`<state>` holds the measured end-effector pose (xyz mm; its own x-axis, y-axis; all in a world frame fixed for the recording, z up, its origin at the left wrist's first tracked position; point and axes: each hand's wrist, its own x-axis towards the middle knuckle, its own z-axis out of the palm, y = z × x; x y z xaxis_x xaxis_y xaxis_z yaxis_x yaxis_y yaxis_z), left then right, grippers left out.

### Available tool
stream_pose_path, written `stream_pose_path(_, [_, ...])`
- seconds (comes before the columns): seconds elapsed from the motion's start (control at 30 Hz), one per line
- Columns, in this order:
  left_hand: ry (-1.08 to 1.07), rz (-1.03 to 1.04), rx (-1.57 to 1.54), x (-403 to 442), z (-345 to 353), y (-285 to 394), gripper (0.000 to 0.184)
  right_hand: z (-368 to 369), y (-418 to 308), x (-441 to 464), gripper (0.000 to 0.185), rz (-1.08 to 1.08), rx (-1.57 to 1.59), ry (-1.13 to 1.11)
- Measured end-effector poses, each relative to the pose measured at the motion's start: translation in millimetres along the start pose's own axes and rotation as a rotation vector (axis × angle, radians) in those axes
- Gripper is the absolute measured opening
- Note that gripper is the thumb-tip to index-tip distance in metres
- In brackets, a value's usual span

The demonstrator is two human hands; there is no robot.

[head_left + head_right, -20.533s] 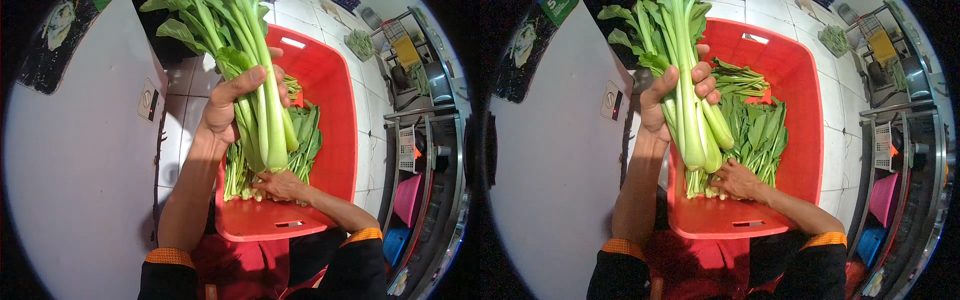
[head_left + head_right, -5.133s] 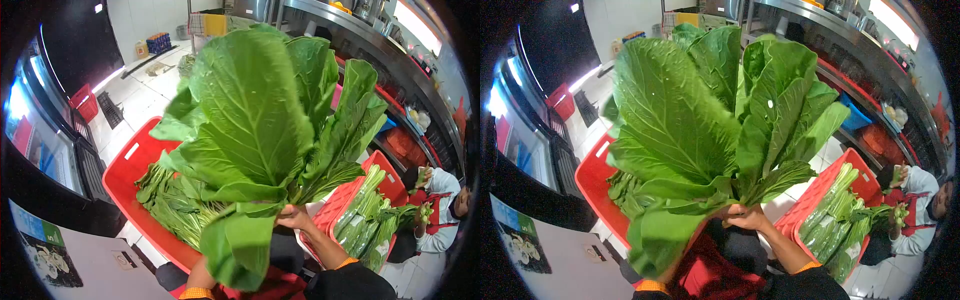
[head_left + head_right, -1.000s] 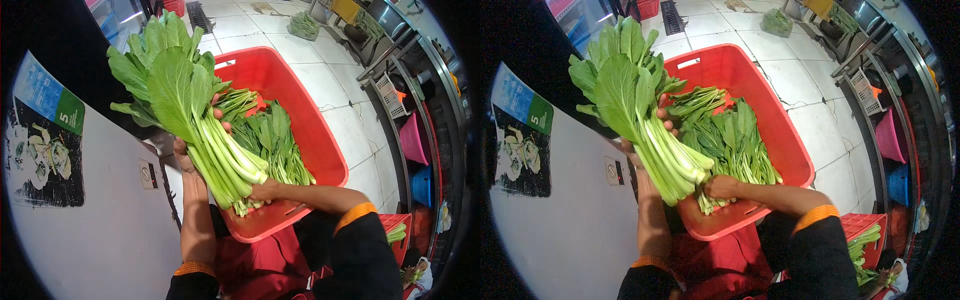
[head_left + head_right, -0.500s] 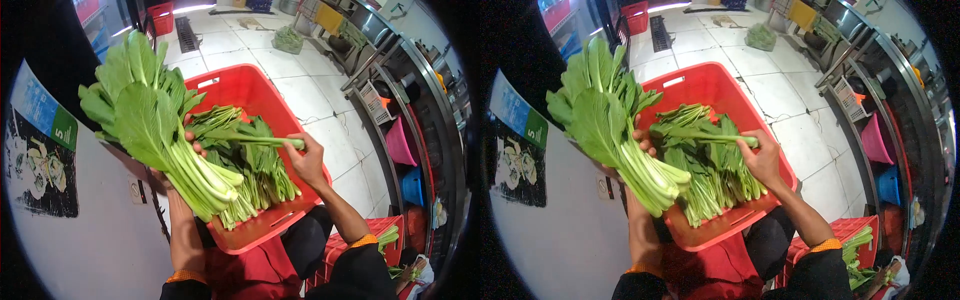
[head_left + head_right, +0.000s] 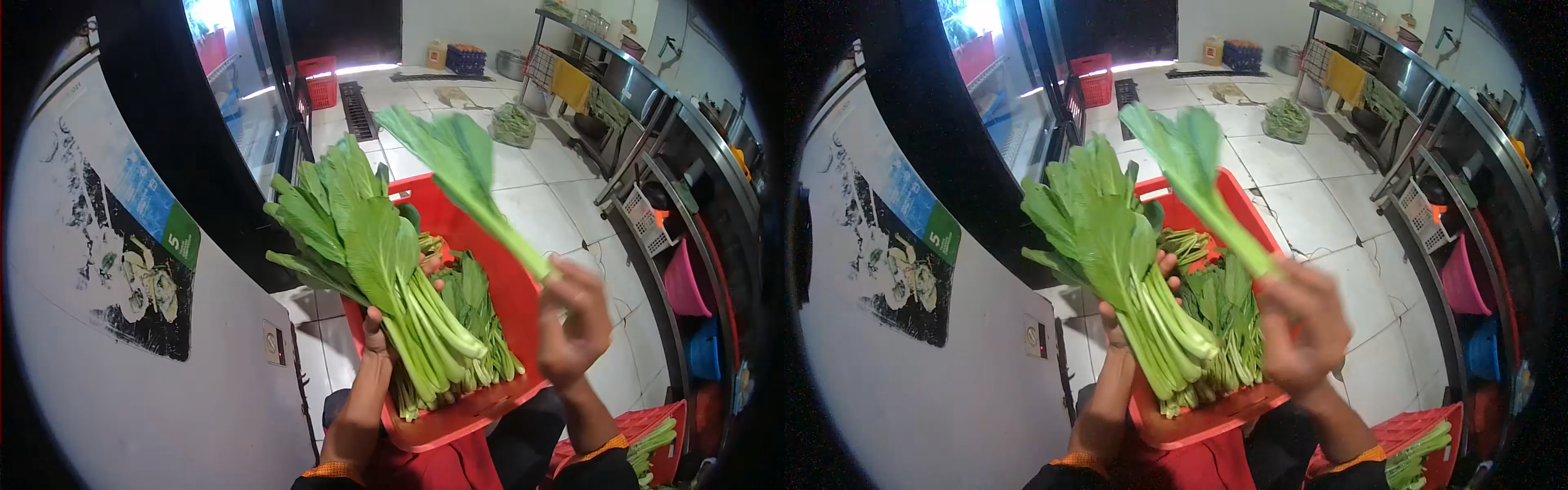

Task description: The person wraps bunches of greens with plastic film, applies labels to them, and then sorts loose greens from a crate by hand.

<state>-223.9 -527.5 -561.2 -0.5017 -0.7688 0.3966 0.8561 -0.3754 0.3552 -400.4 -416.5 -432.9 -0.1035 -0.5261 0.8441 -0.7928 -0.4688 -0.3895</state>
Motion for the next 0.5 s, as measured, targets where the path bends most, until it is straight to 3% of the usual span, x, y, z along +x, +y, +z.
stream_pose_path(0.1, [0.169,0.052,0.101,2.2,35.8,1.3,0.114,19.0,-16.3,-30.9,0.031,-0.297,-0.124,-0.246])
stream_pose_path(0.13, [0.131,0.037,0.058,2.3,28.9,-1.9,0.113,23.9,-17.5,-43.1,0.031,-0.298,-0.125,-0.245])
stream_pose_path(0.2, [0.08,0.016,0.005,0.9,14.4,-6.7,0.109,31.0,-17.9,-61.9,0.033,-0.294,-0.169,-0.461])
stream_pose_path(0.3, [0.147,0.003,0.035,-1.2,12.8,-7.7,0.108,31.9,-14.6,-68.7,0.035,-0.281,-0.151,-0.484])
stream_pose_path(0.33, [0.075,0.043,-0.016,-1.7,9.0,-9.3,0.091,31.8,-15.1,-68.9,0.035,-0.276,-0.151,-0.483])
stream_pose_path(0.37, [0.077,0.038,-0.018,-3.4,-0.3,-10.2,0.091,31.0,-15.6,-68.2,0.038,-0.338,-0.158,-0.507])
stream_pose_path(0.4, [0.118,-0.033,-0.048,-7.0,-11.6,-10.3,0.079,29.2,-16.1,-68.2,0.041,-0.398,-0.165,-0.535])
stream_pose_path(0.47, [0.155,-0.085,-0.128,-10.9,-21.5,-14.1,0.051,26.2,-17.2,-66.6,0.051,-0.318,-0.083,-0.57])
stream_pose_path(0.5, [0.208,-0.115,-0.071,-10.4,-21.6,-11.6,0.049,26.1,-17.6,-63.6,0.061,-0.247,0.001,-0.591])
